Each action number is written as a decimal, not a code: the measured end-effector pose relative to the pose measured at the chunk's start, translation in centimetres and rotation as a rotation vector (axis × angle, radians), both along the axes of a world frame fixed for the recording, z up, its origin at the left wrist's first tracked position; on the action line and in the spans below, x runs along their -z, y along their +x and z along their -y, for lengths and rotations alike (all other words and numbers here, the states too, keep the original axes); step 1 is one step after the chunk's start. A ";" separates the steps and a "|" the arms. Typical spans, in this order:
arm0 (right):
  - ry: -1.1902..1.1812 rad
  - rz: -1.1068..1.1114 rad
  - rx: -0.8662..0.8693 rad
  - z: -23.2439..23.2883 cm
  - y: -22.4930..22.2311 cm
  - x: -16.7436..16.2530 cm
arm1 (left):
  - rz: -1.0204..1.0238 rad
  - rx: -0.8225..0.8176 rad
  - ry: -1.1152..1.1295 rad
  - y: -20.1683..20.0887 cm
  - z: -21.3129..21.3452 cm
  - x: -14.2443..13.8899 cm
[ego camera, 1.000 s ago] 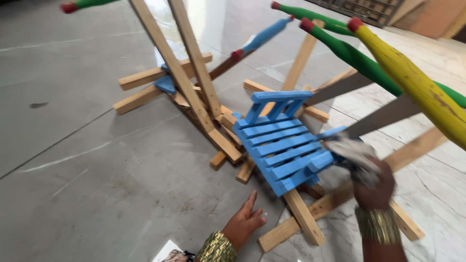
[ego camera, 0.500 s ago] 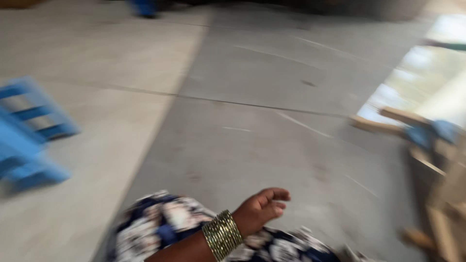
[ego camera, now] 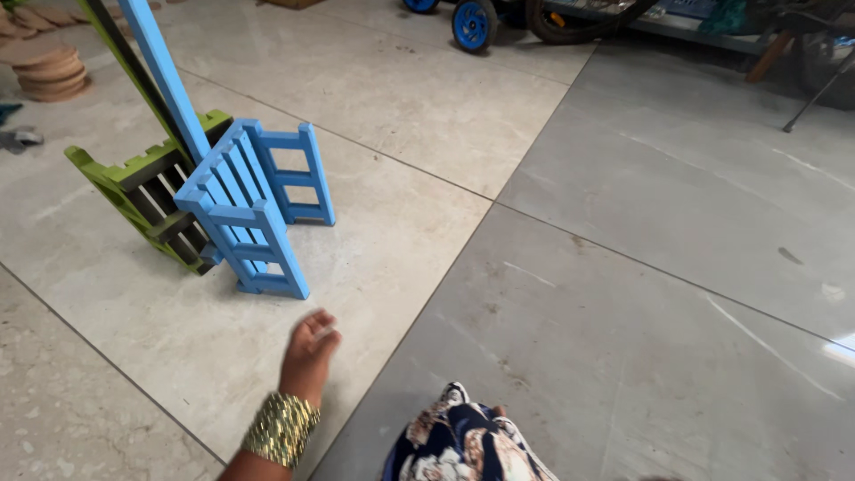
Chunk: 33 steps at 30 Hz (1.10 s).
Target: The person wipes a small blue wooden chair with a cloth, cleaning the legs, seat, and backrest. They then wipe a green wooden chair and return to the blue chair to continue wiping different parts.
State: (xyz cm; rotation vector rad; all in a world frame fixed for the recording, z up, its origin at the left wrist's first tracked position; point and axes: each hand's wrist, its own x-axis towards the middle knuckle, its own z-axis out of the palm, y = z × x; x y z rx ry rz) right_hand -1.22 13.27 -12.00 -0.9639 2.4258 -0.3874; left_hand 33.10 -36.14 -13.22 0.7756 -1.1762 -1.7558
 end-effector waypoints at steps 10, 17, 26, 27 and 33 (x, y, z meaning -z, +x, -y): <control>-0.795 0.410 -0.606 27.4 10.4 -6.4 | 0.432 -0.890 -0.327 1.8 26.5 -5.2; -0.762 0.669 -0.503 34.8 13.1 -7.0 | -0.044 -0.533 -0.275 2.5 35.6 -4.3; -0.588 0.598 -0.363 35.4 12.2 -5.3 | 0.030 -0.465 -0.203 1.3 34.5 -3.1; -0.599 0.578 -0.388 35.6 12.2 -5.4 | 0.028 -0.455 -0.196 1.2 34.0 -3.3; -0.609 0.547 -0.484 35.3 12.1 -5.0 | -0.210 -0.409 -0.112 0.2 30.9 -1.6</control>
